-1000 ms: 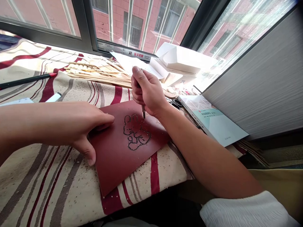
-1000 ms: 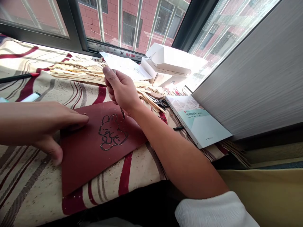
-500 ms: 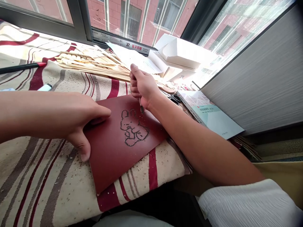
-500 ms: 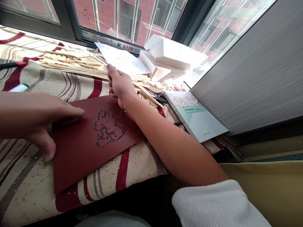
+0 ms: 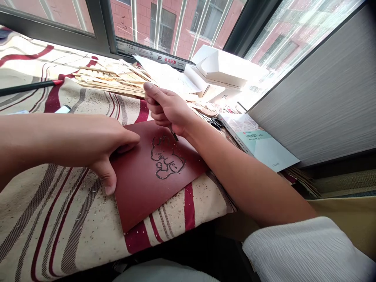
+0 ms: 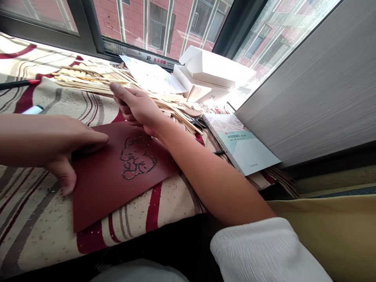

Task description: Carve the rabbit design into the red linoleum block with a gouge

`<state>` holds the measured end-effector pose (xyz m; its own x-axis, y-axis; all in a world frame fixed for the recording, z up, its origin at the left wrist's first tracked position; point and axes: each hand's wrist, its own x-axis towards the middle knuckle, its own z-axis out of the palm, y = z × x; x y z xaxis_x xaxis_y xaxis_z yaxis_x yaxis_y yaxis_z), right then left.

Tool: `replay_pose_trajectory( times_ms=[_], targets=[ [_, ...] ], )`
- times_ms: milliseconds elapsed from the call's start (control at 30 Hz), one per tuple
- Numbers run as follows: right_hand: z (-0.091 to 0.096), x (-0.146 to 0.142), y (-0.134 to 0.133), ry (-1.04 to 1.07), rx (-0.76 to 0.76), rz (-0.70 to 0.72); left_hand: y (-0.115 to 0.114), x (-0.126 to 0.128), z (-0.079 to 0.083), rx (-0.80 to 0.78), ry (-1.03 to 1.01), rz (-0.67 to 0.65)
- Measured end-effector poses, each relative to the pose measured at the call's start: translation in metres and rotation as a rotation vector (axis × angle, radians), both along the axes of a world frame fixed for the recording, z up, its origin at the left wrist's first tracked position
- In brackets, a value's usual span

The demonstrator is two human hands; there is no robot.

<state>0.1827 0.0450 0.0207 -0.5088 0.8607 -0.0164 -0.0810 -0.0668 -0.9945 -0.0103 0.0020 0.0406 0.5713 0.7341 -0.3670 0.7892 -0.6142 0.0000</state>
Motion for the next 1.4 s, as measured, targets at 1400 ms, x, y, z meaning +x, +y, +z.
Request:
replay_pose_trajectory(
  times_ms=[1400],
  targets=[
    [-0.009,0.024,-0.006,0.282,0.078,-0.164,-0.007,0.006,0.010,-0.084,0.108,0.033]
  ],
)
